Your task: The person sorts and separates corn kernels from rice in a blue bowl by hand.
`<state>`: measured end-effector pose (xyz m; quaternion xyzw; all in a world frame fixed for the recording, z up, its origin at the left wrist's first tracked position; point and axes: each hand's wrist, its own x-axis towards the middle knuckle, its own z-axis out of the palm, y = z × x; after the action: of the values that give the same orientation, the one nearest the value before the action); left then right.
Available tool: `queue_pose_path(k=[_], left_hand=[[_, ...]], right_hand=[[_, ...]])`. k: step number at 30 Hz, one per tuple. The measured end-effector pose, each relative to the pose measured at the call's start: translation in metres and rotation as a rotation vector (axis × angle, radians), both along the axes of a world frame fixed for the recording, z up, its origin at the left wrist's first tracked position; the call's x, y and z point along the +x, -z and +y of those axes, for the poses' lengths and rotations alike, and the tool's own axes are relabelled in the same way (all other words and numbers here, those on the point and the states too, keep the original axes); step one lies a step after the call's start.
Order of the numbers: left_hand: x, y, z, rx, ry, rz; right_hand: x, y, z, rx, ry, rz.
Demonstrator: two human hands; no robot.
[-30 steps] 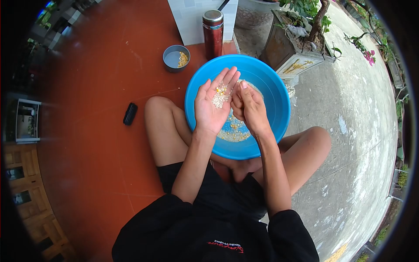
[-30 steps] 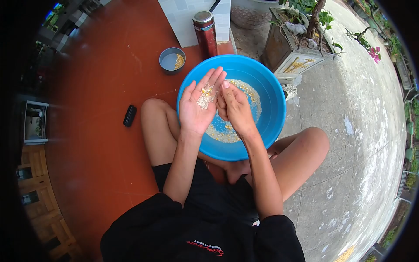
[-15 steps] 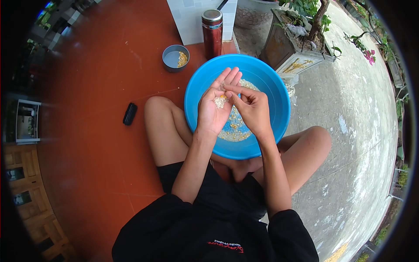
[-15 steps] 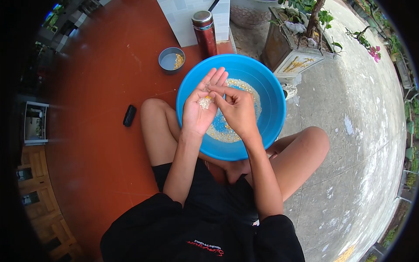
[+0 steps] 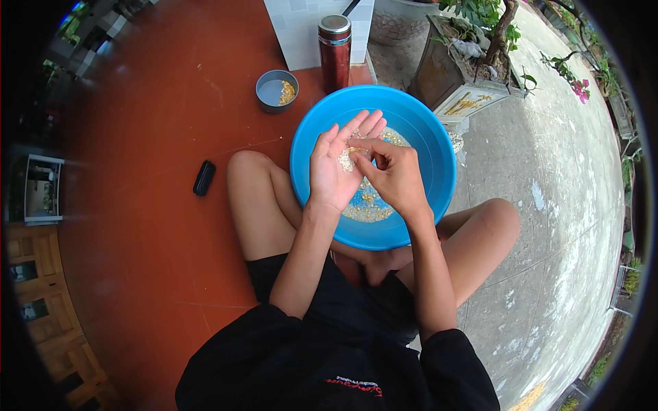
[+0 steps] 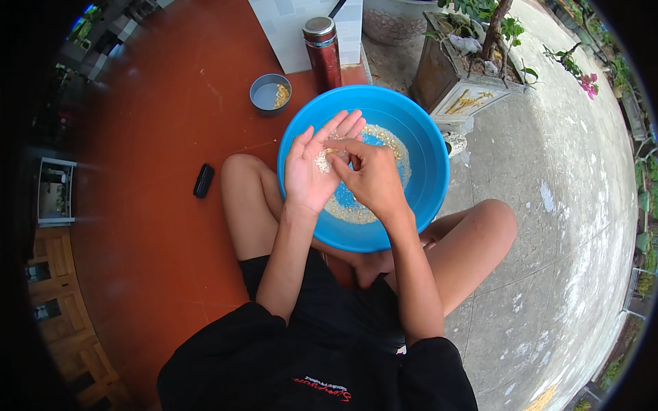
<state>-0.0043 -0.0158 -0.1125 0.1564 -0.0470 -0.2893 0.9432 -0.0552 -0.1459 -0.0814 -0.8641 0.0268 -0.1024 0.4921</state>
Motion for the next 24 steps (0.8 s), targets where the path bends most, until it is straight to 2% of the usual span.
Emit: queue_pose_path(k=[9, 21, 24], left_hand=[[-0.0004, -0.0017, -0.0016, 0.001, 0.015, 0.006], [0.0004, 0.0012, -0.0007, 0.02, 0.014, 0.008], [0.0, -0.0001, -0.0004, -0.001, 0.007, 0.021]], right_hand=[[0.0005, 0.0013, 0.0007, 0.038, -0.005, 0.012], [0.0005, 0.0019, -0.0003, -0.075, -0.037, -0.032], [0.0005, 0.0016, 0.0016, -0.02, -0.027, -0.029]])
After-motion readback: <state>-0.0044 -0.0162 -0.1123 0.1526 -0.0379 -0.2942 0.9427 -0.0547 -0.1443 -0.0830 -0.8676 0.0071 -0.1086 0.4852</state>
